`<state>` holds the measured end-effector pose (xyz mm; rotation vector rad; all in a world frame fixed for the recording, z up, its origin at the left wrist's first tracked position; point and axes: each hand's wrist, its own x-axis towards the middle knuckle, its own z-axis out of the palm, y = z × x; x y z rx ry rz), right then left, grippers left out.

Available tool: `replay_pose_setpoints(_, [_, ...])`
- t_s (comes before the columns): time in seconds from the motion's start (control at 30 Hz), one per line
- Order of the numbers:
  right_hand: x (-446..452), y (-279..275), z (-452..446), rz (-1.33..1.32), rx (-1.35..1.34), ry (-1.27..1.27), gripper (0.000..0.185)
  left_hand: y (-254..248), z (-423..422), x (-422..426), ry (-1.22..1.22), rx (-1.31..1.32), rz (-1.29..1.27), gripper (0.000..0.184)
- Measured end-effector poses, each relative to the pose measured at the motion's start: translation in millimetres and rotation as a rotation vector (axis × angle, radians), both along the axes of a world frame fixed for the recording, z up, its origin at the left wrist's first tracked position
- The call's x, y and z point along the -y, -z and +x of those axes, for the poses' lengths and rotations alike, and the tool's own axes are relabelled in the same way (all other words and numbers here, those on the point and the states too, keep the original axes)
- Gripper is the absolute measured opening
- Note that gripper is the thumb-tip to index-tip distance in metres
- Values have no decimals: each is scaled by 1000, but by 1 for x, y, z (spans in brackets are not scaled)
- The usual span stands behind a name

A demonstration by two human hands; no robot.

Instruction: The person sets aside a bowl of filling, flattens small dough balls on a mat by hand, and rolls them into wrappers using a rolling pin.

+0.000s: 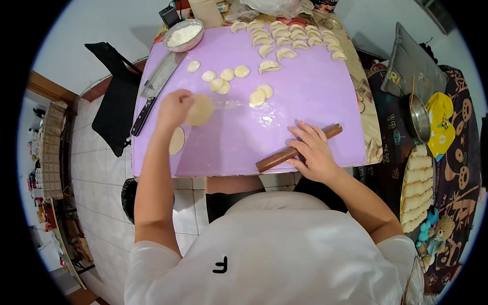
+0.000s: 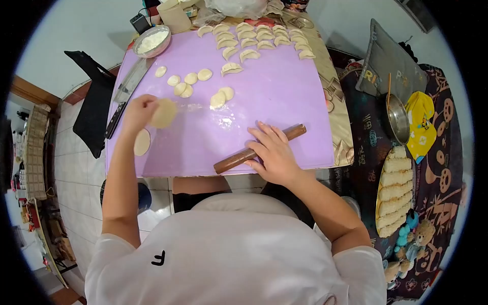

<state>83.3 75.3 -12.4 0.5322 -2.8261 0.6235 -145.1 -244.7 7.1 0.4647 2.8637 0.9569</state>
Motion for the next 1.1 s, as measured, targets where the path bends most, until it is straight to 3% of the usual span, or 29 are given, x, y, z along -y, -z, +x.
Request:
replay_pose_setpoints(0.07, [1,3,-1,-9,-42,-3,42,8,-22,16,6,-436,-276,26])
replay_pose_setpoints(0.17, [2,4,-1,-33,-78,1,39,12,-20,-34,212,-286,-12,30])
replay_pose_setpoints(0.27, [1,4,0,-43,-91,-2,41,46,-9,-59,332,-503,-190,34])
replay_pose_setpoints(0.37, [0,1,0,-76,-107,9,41,20,29,-45,163,-99,-308,35])
replay_pose_setpoints(0.47, [1,3,1,-93,-116,17,41,51,81,-28,200,-403,-155,34])
replay_pose_setpoints(0.57, [1,5,0,-90,-128,6,40,31,94,-67,543,-332,-32,32])
replay_pose_setpoints(0.67, [0,6,3,-84,-144,8,38,46,53,-79,346,-419,-36,29])
replay_pose_setpoints(0.77, [-3,7,3,-92,-152,28,38,21,42,-62,330,-308,-71,25])
replay_pose_setpoints(0.87, [-2,11,5,-125,-146,35,37,23,42,-44,225,-144,113,24])
replay_pose_setpoints(0.97, [-4,11,4,-134,-150,30,36,20,43,-40,63,-143,92,23])
replay_pose_setpoints(1.07, [-3,11,5,-136,-154,29,35,28,34,-34,-95,234,467,25])
replay_pose_setpoints(1.1, [-3,11,5,-140,-153,29,35,33,33,-29,-60,199,361,25])
